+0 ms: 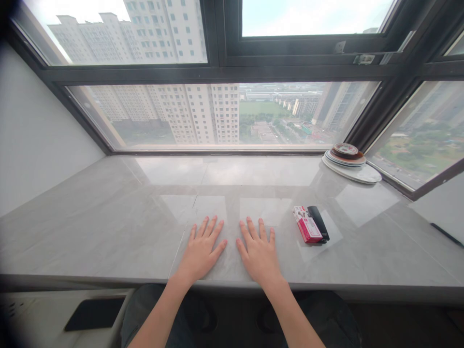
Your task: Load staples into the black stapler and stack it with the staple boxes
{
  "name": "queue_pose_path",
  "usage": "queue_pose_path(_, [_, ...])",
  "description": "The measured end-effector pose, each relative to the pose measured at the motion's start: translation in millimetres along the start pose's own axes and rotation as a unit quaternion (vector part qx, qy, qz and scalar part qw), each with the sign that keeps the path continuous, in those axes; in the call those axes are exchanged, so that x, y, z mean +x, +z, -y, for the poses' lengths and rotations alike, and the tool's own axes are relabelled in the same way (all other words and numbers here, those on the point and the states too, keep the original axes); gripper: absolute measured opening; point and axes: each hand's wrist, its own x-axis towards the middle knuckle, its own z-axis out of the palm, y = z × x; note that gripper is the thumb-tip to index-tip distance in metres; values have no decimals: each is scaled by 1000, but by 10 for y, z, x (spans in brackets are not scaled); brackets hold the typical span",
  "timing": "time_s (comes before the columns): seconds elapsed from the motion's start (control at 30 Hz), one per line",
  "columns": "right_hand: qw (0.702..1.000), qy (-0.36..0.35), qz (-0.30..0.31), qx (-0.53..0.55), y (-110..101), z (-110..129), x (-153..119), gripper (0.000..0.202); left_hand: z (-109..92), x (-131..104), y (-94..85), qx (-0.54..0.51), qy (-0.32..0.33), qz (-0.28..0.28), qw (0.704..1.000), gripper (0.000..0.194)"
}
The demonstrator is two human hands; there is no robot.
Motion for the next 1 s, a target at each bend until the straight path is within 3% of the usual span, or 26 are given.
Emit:
queue_pose_path(0.67, [1000,-2,-3,19,8,-25,-1,58,-13,0,-8,0,-2,0,1000,59])
queue_pose_path(0.77, [999,-13,13,42,-74,-43,6,58,-17,7,-8,-3,-1,2,1000,59])
queue_pose_path(0.87, [994,-51,7,101,-346,-250,39,57,-15,13,-9,-5,-3,1,1000,60])
queue_pose_path(0.93, [988,-48,-66,130,-596,-578,78,54,-11,15,-9,-7,-5,1,1000,59])
queue_pose_path(1.0, [980,-2,-153,126,-817,-1055,121,52,-6,13,-9,-12,-6,2,1000,59])
